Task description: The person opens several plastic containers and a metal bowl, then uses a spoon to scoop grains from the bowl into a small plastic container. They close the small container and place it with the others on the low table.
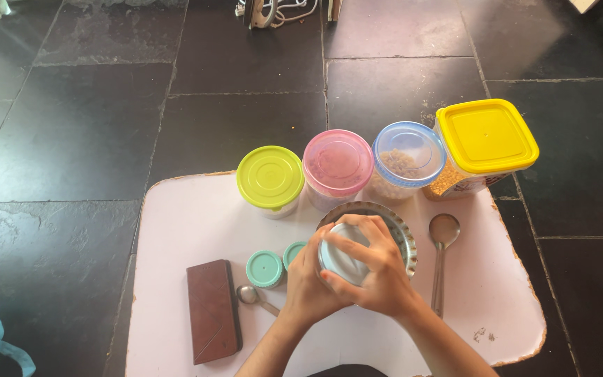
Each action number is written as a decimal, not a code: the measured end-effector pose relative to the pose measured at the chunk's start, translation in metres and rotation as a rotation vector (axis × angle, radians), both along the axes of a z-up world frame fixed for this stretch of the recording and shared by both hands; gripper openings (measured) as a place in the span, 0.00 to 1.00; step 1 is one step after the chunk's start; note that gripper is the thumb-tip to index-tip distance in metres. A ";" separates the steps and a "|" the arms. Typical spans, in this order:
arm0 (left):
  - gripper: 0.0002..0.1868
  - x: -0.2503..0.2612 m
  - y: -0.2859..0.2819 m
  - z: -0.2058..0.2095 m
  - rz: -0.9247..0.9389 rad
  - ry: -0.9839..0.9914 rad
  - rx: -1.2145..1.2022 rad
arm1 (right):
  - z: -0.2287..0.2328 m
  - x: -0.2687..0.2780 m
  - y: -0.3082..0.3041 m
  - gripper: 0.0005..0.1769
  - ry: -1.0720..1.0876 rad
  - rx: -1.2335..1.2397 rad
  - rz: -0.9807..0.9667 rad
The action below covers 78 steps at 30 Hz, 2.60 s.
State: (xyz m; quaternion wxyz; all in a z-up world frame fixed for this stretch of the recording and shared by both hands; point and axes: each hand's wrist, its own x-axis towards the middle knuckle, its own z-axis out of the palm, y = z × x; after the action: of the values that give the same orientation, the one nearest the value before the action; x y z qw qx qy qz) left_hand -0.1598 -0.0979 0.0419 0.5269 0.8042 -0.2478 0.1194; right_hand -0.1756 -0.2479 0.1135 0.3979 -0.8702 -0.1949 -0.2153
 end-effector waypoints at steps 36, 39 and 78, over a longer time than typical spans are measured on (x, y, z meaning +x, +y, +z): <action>0.54 0.043 -0.055 0.073 -0.342 -1.577 1.559 | -0.176 -0.013 -0.122 0.28 0.344 0.533 -0.506; 0.55 0.046 -0.054 0.073 -0.312 -1.648 1.543 | -0.171 -0.013 -0.121 0.28 0.341 0.482 -0.502; 0.46 0.003 -0.012 0.008 -0.246 0.279 -0.181 | -0.074 -0.022 -0.038 0.55 -0.127 0.244 0.027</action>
State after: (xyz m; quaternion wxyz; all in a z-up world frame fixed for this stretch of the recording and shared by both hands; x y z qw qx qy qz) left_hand -0.1565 -0.1100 0.0503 0.6366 0.7262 -0.2570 -0.0364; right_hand -0.1973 -0.2857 0.0390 0.4904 -0.7973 -0.2037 -0.2868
